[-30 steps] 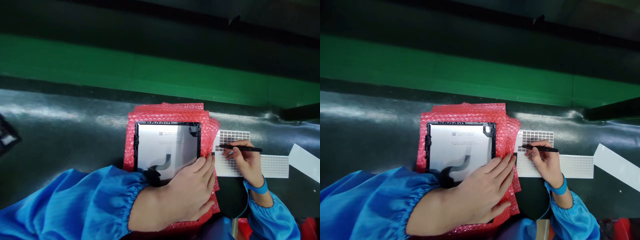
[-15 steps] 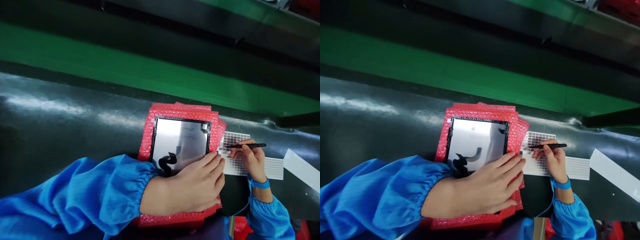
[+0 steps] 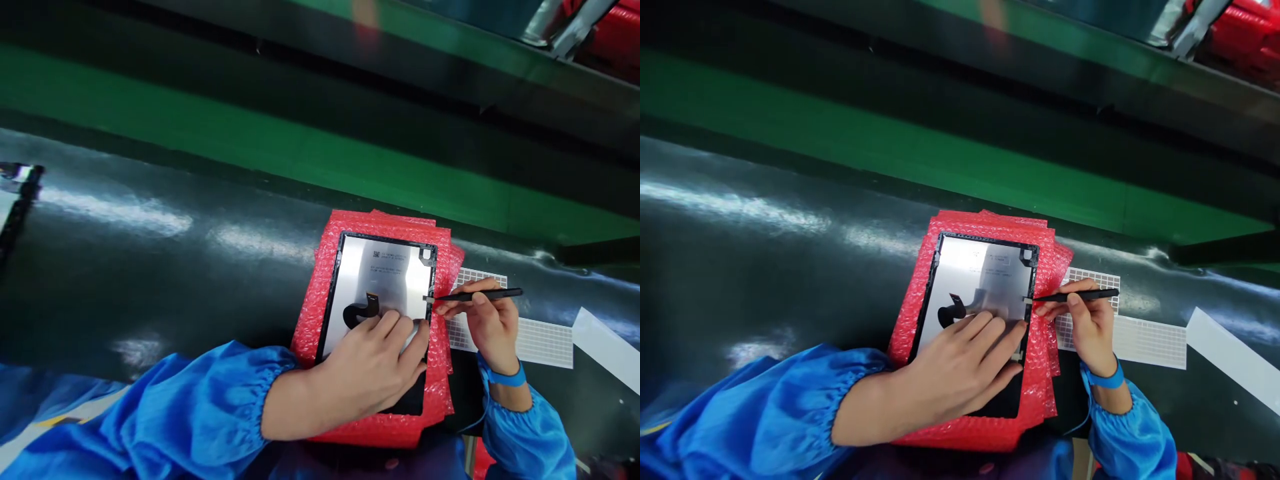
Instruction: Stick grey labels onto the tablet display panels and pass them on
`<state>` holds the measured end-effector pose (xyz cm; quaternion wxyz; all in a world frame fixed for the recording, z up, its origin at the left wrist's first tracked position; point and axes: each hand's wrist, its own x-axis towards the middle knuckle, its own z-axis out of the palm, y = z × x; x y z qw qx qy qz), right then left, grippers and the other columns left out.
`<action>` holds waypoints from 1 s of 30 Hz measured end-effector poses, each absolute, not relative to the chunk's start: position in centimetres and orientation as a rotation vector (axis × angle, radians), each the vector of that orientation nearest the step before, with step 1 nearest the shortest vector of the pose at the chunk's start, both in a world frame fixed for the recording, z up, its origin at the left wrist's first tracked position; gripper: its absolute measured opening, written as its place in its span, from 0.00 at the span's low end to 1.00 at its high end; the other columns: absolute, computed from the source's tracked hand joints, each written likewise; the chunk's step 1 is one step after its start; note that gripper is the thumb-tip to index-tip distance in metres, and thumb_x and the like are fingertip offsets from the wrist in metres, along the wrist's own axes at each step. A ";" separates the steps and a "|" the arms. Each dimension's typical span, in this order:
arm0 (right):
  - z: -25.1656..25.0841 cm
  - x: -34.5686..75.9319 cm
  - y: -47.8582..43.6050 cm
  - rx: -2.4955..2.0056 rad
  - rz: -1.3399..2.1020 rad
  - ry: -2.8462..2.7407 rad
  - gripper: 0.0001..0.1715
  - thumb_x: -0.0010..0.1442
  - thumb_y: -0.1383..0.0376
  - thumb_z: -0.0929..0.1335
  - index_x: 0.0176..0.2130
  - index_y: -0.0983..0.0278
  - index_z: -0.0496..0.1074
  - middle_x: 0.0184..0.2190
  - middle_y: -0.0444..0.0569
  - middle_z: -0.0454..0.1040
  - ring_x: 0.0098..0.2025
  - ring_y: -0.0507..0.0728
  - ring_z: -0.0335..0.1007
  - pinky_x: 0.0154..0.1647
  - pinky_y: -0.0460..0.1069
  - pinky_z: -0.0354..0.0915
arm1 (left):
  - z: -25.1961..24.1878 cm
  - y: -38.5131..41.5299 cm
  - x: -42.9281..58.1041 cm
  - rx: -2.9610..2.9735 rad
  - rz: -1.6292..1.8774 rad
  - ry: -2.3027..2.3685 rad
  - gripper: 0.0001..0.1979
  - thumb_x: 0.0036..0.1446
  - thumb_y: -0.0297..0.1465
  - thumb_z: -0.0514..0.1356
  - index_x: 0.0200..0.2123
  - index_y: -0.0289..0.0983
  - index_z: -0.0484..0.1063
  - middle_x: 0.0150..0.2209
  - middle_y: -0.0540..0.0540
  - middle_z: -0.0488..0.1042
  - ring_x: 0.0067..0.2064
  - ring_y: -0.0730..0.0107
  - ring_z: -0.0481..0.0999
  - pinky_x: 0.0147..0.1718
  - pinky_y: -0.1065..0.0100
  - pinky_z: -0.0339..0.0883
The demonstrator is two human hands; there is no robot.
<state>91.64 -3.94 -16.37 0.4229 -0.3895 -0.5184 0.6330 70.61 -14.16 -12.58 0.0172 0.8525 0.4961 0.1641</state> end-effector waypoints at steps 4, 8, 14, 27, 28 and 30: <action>-16.7 91.6 -4.3 -0.935 1.629 -1.287 0.07 0.74 0.57 0.72 0.45 0.57 0.79 0.33 0.47 0.85 0.34 0.60 0.87 0.32 0.51 0.82 | -12.9 -14.1 70.6 2.628 0.518 1.540 0.20 0.73 0.37 0.56 0.58 0.28 0.72 0.40 0.41 0.76 0.40 0.54 0.77 0.35 0.58 0.73; -16.8 91.8 -4.4 -0.941 1.643 -1.278 0.07 0.73 0.57 0.73 0.44 0.57 0.79 0.34 0.48 0.85 0.33 0.60 0.87 0.31 0.52 0.83 | -12.8 -14.0 70.6 2.623 0.509 1.528 0.20 0.73 0.37 0.56 0.59 0.28 0.71 0.39 0.41 0.75 0.40 0.54 0.76 0.36 0.58 0.73; -16.9 91.8 -4.6 -0.980 1.641 -1.283 0.07 0.72 0.56 0.73 0.44 0.56 0.80 0.35 0.47 0.85 0.35 0.60 0.87 0.33 0.53 0.84 | -12.3 -13.8 70.5 2.670 0.354 1.477 0.25 0.75 0.37 0.53 0.64 0.24 0.68 0.41 0.39 0.77 0.41 0.54 0.77 0.39 0.57 0.73; -17.2 91.8 -5.1 -0.988 1.624 -1.257 0.08 0.72 0.57 0.73 0.45 0.58 0.80 0.35 0.47 0.85 0.34 0.59 0.87 0.34 0.52 0.84 | -12.4 -13.7 70.4 2.670 0.414 1.495 0.25 0.73 0.38 0.55 0.62 0.24 0.69 0.40 0.40 0.76 0.40 0.54 0.76 0.39 0.58 0.73; -17.2 91.8 -5.2 -0.993 1.624 -1.249 0.07 0.72 0.57 0.73 0.45 0.58 0.80 0.35 0.47 0.85 0.34 0.59 0.87 0.34 0.52 0.84 | -12.4 -13.7 70.4 2.667 0.416 1.498 0.24 0.73 0.38 0.55 0.62 0.24 0.70 0.40 0.40 0.76 0.39 0.55 0.75 0.39 0.58 0.72; -17.2 91.7 -5.3 -1.002 1.620 -1.235 0.07 0.72 0.57 0.73 0.45 0.57 0.80 0.35 0.47 0.85 0.34 0.59 0.87 0.34 0.52 0.84 | -12.3 -13.6 70.3 2.668 0.419 1.494 0.24 0.72 0.38 0.56 0.61 0.25 0.71 0.39 0.41 0.75 0.39 0.55 0.75 0.38 0.59 0.71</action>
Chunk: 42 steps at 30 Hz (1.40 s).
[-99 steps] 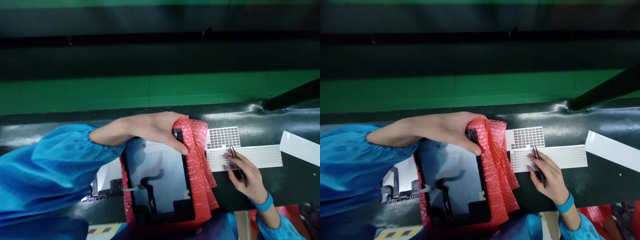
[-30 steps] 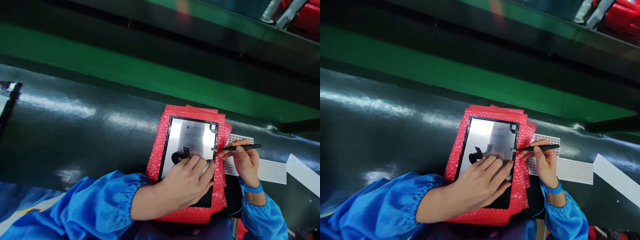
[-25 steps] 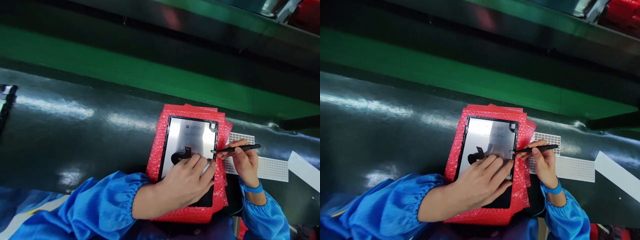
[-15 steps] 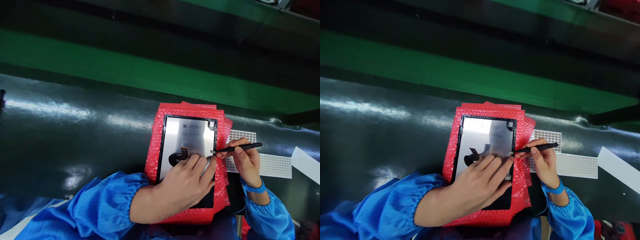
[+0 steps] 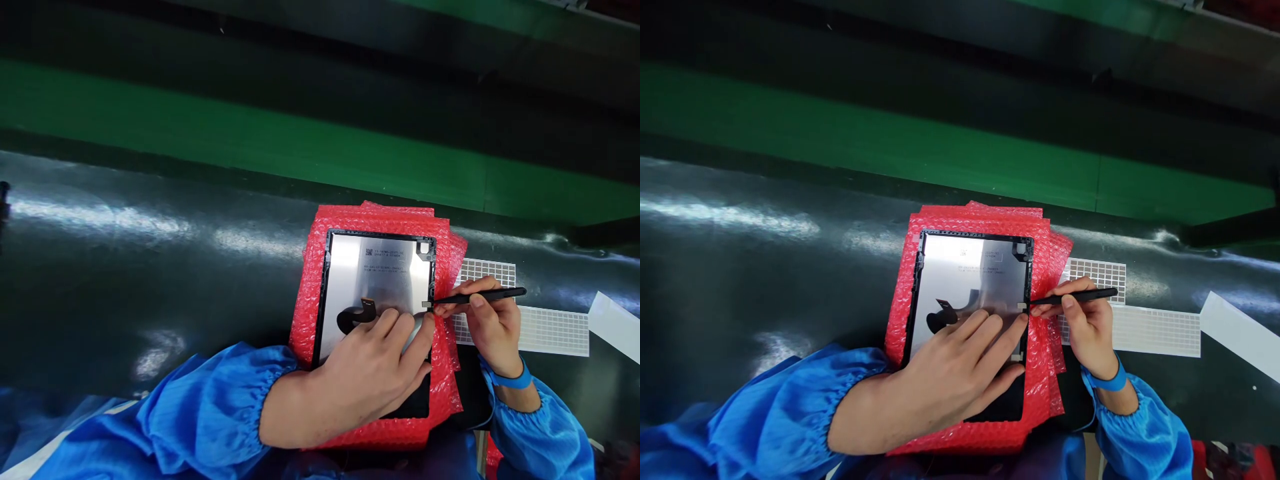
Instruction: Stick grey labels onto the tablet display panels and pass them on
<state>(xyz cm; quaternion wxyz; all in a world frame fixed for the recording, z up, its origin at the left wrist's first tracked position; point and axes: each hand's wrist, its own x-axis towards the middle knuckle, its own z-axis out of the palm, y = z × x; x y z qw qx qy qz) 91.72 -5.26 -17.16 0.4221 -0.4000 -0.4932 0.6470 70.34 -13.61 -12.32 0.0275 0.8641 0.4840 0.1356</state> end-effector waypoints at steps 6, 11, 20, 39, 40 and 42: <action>-17.2 91.4 -5.5 -1.026 1.580 -1.212 0.08 0.71 0.56 0.74 0.44 0.57 0.80 0.35 0.48 0.85 0.34 0.59 0.87 0.33 0.53 0.84 | -12.2 -13.5 70.4 2.676 0.405 1.496 0.24 0.72 0.38 0.55 0.61 0.25 0.72 0.38 0.42 0.75 0.38 0.58 0.73 0.39 0.61 0.70; -17.5 91.5 -5.8 -1.057 1.545 -1.220 0.10 0.70 0.54 0.75 0.43 0.57 0.79 0.35 0.48 0.83 0.32 0.60 0.86 0.32 0.54 0.84 | -12.1 -13.6 70.4 2.679 0.380 1.503 0.27 0.73 0.37 0.53 0.64 0.21 0.70 0.39 0.41 0.76 0.39 0.57 0.73 0.38 0.61 0.69; -17.8 91.5 -6.2 -1.119 1.503 -1.246 0.13 0.70 0.52 0.74 0.43 0.58 0.78 0.36 0.49 0.83 0.34 0.61 0.87 0.32 0.55 0.85 | -12.0 -13.7 70.5 2.609 0.382 1.522 0.29 0.71 0.38 0.56 0.65 0.21 0.69 0.39 0.42 0.75 0.39 0.57 0.76 0.30 0.60 0.69; -18.3 98.9 -5.9 -1.360 1.356 -1.491 0.12 0.68 0.55 0.76 0.44 0.60 0.77 0.28 0.48 0.84 0.28 0.59 0.85 0.29 0.50 0.81 | -12.4 -13.8 70.4 2.567 0.441 1.528 0.30 0.70 0.36 0.59 0.65 0.18 0.66 0.43 0.35 0.78 0.42 0.52 0.79 0.37 0.56 0.80; -18.7 98.9 -5.9 -1.379 1.349 -1.512 0.13 0.68 0.55 0.76 0.44 0.60 0.76 0.29 0.48 0.85 0.29 0.59 0.86 0.30 0.50 0.82 | -12.4 -13.8 70.4 2.558 0.454 1.530 0.30 0.71 0.36 0.59 0.66 0.18 0.66 0.43 0.35 0.79 0.42 0.52 0.79 0.37 0.56 0.80; -19.2 98.5 -5.9 -1.387 1.344 -1.556 0.15 0.68 0.53 0.76 0.44 0.60 0.76 0.30 0.49 0.85 0.31 0.59 0.87 0.31 0.50 0.82 | -12.5 -13.7 70.4 2.546 0.461 1.527 0.31 0.71 0.37 0.59 0.66 0.19 0.65 0.43 0.36 0.79 0.42 0.53 0.80 0.36 0.57 0.80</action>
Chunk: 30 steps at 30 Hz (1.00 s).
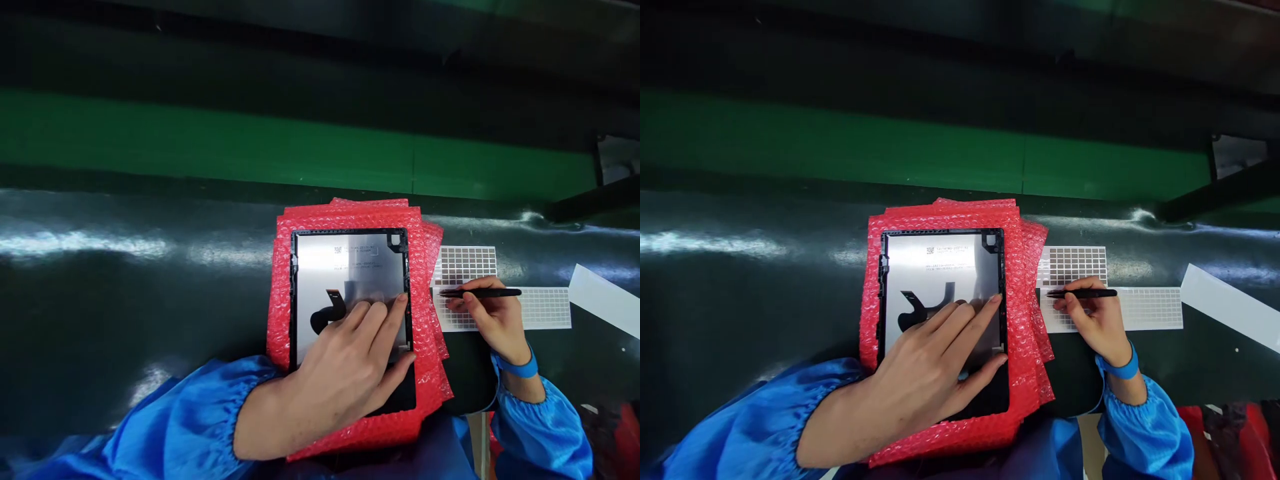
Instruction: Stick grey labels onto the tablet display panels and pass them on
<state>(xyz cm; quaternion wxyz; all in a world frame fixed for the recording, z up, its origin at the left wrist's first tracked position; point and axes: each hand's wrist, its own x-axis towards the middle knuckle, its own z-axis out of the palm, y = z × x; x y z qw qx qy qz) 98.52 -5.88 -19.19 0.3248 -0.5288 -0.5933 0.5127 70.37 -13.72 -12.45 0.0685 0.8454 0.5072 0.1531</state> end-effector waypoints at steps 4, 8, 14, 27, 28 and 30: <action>-19.6 97.9 -5.7 -1.381 1.329 -1.610 0.17 0.68 0.50 0.75 0.43 0.61 0.76 0.30 0.49 0.85 0.31 0.59 0.87 0.31 0.50 0.82 | -12.5 -13.6 70.3 2.542 0.473 1.519 0.30 0.71 0.37 0.60 0.67 0.19 0.65 0.42 0.36 0.78 0.42 0.53 0.81 0.36 0.57 0.80; -19.9 97.9 -5.8 -1.401 1.322 -1.622 0.17 0.69 0.51 0.75 0.43 0.61 0.75 0.30 0.49 0.85 0.31 0.59 0.87 0.33 0.50 0.82 | -12.5 -13.6 70.3 2.547 0.485 1.506 0.30 0.71 0.37 0.60 0.66 0.19 0.65 0.42 0.36 0.78 0.42 0.53 0.80 0.36 0.57 0.81; -20.0 98.0 -5.8 -1.416 1.327 -1.637 0.17 0.68 0.50 0.75 0.43 0.61 0.76 0.31 0.49 0.85 0.33 0.59 0.87 0.32 0.49 0.81 | -12.6 -13.7 70.3 2.547 0.482 1.497 0.30 0.72 0.36 0.59 0.67 0.18 0.65 0.43 0.35 0.78 0.42 0.52 0.80 0.37 0.55 0.82; -19.8 98.0 -5.1 -1.395 1.458 -1.526 0.22 0.66 0.46 0.76 0.41 0.61 0.74 0.28 0.50 0.84 0.31 0.61 0.87 0.32 0.51 0.82 | -11.9 -14.1 69.3 2.540 0.598 1.394 0.23 0.73 0.34 0.58 0.62 0.23 0.70 0.47 0.35 0.80 0.47 0.53 0.81 0.47 0.54 0.82; -19.7 98.0 -5.1 -1.399 1.455 -1.527 0.23 0.66 0.46 0.76 0.41 0.61 0.74 0.28 0.50 0.84 0.31 0.61 0.87 0.32 0.51 0.82 | -11.7 -14.2 68.9 2.520 0.628 1.355 0.21 0.74 0.34 0.57 0.62 0.25 0.70 0.47 0.35 0.81 0.48 0.53 0.82 0.48 0.55 0.81; -19.6 98.1 -5.1 -1.413 1.445 -1.535 0.23 0.65 0.45 0.76 0.41 0.60 0.74 0.28 0.50 0.84 0.31 0.61 0.88 0.32 0.51 0.82 | -11.1 -14.6 68.2 2.479 0.706 1.266 0.19 0.76 0.34 0.55 0.60 0.27 0.72 0.45 0.38 0.81 0.49 0.56 0.82 0.51 0.57 0.80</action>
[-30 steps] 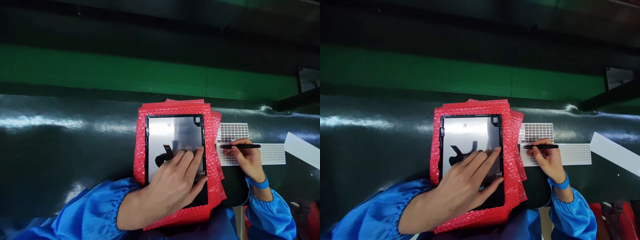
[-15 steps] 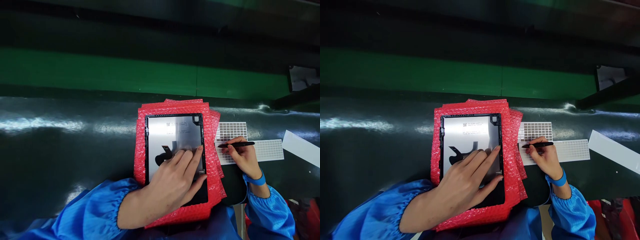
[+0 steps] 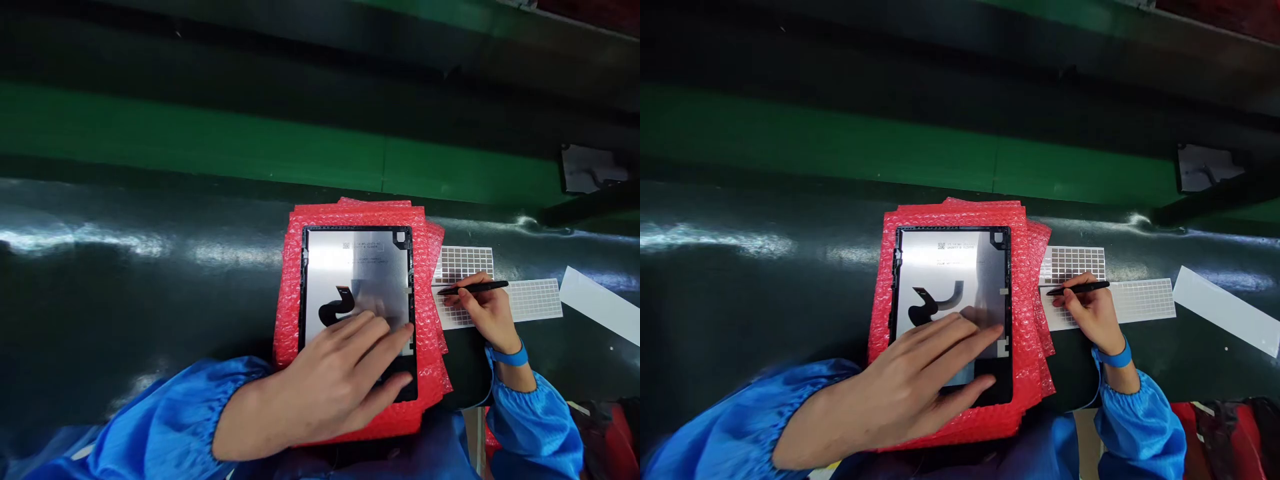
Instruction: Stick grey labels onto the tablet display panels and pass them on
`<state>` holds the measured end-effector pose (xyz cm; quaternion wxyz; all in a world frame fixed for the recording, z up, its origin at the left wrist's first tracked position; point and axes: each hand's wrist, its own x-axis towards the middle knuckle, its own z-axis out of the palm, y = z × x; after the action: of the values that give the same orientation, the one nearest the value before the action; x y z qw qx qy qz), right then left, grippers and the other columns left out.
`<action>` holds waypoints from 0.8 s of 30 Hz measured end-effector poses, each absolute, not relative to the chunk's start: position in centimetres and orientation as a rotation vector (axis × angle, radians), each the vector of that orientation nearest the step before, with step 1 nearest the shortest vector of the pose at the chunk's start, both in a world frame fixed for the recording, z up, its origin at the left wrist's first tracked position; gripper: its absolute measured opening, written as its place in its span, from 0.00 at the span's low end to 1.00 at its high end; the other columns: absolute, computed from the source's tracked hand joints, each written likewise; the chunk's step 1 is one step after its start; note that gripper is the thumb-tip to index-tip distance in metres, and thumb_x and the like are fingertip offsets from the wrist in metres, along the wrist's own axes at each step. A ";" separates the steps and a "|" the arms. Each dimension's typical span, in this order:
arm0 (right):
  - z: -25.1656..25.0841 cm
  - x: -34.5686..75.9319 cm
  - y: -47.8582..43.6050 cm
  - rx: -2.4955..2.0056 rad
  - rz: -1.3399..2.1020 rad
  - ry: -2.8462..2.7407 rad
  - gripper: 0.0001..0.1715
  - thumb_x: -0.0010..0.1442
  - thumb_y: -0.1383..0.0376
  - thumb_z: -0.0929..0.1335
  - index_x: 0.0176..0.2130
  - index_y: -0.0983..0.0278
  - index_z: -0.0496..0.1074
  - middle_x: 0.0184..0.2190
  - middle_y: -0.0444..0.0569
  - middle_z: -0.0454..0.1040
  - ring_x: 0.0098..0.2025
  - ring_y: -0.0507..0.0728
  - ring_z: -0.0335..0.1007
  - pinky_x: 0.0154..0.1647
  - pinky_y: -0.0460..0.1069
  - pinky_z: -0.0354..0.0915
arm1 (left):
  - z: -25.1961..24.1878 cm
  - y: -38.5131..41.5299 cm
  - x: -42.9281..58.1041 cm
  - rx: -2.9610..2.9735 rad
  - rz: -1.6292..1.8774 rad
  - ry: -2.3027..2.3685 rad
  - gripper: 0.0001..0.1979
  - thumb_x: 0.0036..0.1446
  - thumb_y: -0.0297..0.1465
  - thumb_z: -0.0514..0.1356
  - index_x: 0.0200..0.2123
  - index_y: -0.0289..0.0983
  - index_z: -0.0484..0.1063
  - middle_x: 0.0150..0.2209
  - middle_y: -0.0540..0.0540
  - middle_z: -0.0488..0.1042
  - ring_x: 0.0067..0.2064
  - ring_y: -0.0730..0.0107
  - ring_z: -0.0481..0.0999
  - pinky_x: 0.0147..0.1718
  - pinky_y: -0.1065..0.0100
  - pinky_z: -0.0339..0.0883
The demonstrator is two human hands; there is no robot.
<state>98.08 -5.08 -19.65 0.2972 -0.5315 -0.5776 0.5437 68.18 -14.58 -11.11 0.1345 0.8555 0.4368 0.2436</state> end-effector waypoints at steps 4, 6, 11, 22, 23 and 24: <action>-19.7 98.1 -5.2 -1.426 1.424 -1.562 0.22 0.65 0.45 0.77 0.41 0.60 0.75 0.30 0.50 0.85 0.32 0.61 0.88 0.33 0.51 0.82 | -9.6 -15.1 67.8 2.451 0.807 1.095 0.14 0.76 0.31 0.54 0.53 0.30 0.77 0.43 0.42 0.83 0.47 0.62 0.83 0.53 0.62 0.77; -19.7 98.1 -5.2 -1.418 1.419 -1.570 0.22 0.65 0.45 0.77 0.41 0.60 0.75 0.30 0.50 0.85 0.32 0.61 0.87 0.33 0.51 0.82 | -9.0 -15.1 68.7 2.521 0.761 1.025 0.15 0.76 0.34 0.56 0.51 0.31 0.79 0.46 0.42 0.84 0.50 0.60 0.83 0.56 0.61 0.75; -19.7 98.0 -5.1 -1.403 1.389 -1.582 0.21 0.65 0.46 0.76 0.41 0.60 0.75 0.29 0.49 0.84 0.31 0.61 0.87 0.34 0.51 0.82 | -10.5 -14.5 73.6 2.886 0.453 0.855 0.33 0.74 0.50 0.53 0.59 0.26 0.79 0.59 0.32 0.81 0.60 0.48 0.80 0.64 0.54 0.68; -19.7 98.0 -5.1 -1.415 1.430 -1.605 0.23 0.65 0.44 0.76 0.42 0.61 0.75 0.30 0.51 0.85 0.33 0.61 0.88 0.34 0.50 0.81 | -14.8 -14.5 78.3 2.888 -0.294 1.047 0.51 0.58 0.66 0.57 0.65 0.28 0.77 0.64 0.26 0.75 0.68 0.31 0.71 0.69 0.41 0.53; -19.7 98.1 -5.1 -1.416 1.438 -1.600 0.24 0.65 0.44 0.76 0.42 0.60 0.74 0.30 0.51 0.85 0.33 0.61 0.88 0.34 0.50 0.81 | -14.8 -14.5 78.3 2.886 -0.310 1.049 0.51 0.58 0.66 0.56 0.65 0.28 0.76 0.65 0.25 0.75 0.68 0.30 0.70 0.68 0.41 0.53; -19.7 98.1 -5.1 -1.416 1.446 -1.596 0.24 0.65 0.44 0.76 0.42 0.60 0.74 0.30 0.51 0.85 0.33 0.61 0.88 0.34 0.50 0.81 | -14.7 -14.5 78.3 2.882 -0.320 1.055 0.52 0.58 0.66 0.57 0.65 0.27 0.76 0.65 0.24 0.74 0.68 0.30 0.70 0.68 0.41 0.53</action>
<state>98.05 -5.10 -19.74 0.2784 -0.5275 -0.5949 0.5388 78.26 -14.45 -14.73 0.0280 0.9336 0.3419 -0.1035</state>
